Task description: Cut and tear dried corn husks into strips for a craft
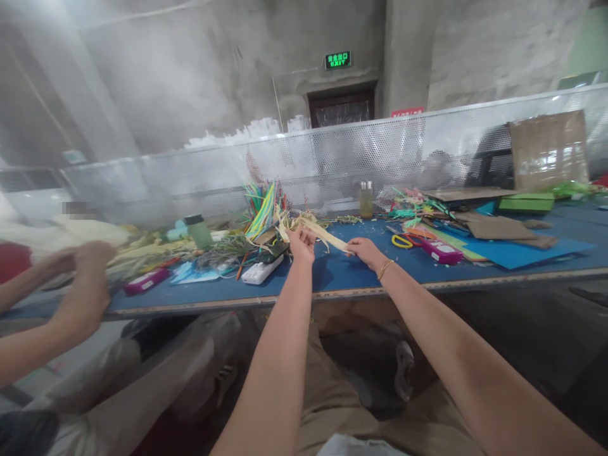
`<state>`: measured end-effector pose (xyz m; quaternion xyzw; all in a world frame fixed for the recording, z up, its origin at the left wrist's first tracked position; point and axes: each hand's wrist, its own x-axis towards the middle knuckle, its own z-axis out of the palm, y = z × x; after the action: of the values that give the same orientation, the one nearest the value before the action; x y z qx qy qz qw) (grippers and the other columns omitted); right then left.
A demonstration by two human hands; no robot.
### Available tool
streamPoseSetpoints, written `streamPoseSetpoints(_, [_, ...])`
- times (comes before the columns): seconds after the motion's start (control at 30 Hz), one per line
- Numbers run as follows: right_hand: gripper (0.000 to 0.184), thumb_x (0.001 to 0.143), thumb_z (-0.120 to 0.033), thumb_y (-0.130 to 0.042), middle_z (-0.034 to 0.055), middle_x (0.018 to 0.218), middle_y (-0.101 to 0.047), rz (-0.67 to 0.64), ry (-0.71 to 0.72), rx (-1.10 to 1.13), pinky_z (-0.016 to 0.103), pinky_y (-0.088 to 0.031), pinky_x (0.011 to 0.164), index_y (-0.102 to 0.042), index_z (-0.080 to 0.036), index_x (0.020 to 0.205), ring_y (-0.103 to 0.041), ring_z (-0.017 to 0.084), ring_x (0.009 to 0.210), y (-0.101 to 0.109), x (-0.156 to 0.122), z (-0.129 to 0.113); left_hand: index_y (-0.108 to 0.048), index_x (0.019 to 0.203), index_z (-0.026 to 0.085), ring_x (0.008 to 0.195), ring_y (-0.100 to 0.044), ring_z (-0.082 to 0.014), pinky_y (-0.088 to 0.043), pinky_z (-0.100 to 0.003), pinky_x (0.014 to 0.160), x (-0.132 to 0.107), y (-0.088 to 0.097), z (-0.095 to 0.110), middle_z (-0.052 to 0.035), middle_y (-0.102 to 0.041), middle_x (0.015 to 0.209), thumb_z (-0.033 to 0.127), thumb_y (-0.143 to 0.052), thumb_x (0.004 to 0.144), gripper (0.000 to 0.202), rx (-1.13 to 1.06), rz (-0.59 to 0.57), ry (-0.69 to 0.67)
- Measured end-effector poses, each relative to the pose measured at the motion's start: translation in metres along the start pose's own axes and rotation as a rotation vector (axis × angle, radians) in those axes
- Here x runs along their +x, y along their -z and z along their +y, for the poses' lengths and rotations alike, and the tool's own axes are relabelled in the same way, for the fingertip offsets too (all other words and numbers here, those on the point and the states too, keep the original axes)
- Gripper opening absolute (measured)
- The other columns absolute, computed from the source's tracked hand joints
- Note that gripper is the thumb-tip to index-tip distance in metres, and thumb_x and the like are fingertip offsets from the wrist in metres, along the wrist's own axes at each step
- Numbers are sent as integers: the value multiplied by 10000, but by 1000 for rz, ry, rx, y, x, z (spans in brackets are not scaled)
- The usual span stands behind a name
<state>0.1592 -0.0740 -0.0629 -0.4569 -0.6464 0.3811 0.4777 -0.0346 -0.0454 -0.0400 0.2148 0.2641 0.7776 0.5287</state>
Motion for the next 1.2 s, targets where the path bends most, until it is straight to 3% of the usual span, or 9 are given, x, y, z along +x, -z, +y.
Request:
streamPoseSetpoints(0.1, [126, 618, -296, -609, -3, 541, -612, 45, 16, 84, 229, -358, 532, -604, -170, 613, -435, 102, 518, 1, 3, 1, -649, 1012, 170, 874, -657, -175, -531, -240, 671, -4, -3, -4, -131, -667, 1067, 610, -415, 879, 516, 93, -38, 70])
streamPoseSetpoints(0.3, [159, 583, -320, -636, -6, 551, -596, 78, 3, 235, 231, -361, 543, -596, -171, 621, -443, 104, 530, 2, 6, 4, -670, 877, 127, 671, -656, -142, -443, -187, 490, -8, -5, -20, -105, -692, 841, 336, -645, 806, 222, 326, -302, 193])
streamPoseSetpoints(0.5, [165, 595, -327, -643, -9, 537, -593, -49, 23, 153, 232, -364, 543, -593, -171, 601, -446, 100, 516, 0, 3, 3, -630, 729, 140, 509, -571, -87, -281, -128, 370, -11, -6, -20, -21, -614, 602, 174, -690, 670, 91, 387, -259, 62])
streamPoseSetpoints(0.7, [136, 611, -299, -631, -11, 526, -605, -58, 50, 96, 223, -345, 525, -615, -165, 602, -432, 94, 506, -1, -1, 0, -636, 687, 129, 462, -505, -55, -237, -127, 379, -8, -4, -19, 11, -564, 551, 203, -666, 621, 104, 448, -169, -48])
streamPoseSetpoints(0.93, [97, 623, -254, -607, -15, 511, -598, 19, 42, 26, 223, -327, 522, -614, -166, 583, -431, 95, 500, 0, 1, 2, -675, 744, 122, 508, -516, -61, -301, -136, 402, -13, -8, -17, -28, -624, 647, 220, -631, 675, 128, 359, -264, 21])
streamPoseSetpoints(1.2, [105, 630, -242, -579, -13, 510, -603, 89, 35, -20, 220, -320, 514, -626, -161, 584, -426, 93, 489, 1, 6, 8, -655, 758, 126, 572, -583, -108, -389, -187, 460, -17, -11, -14, -45, -633, 652, 501, -621, 760, 377, 290, -356, 29])
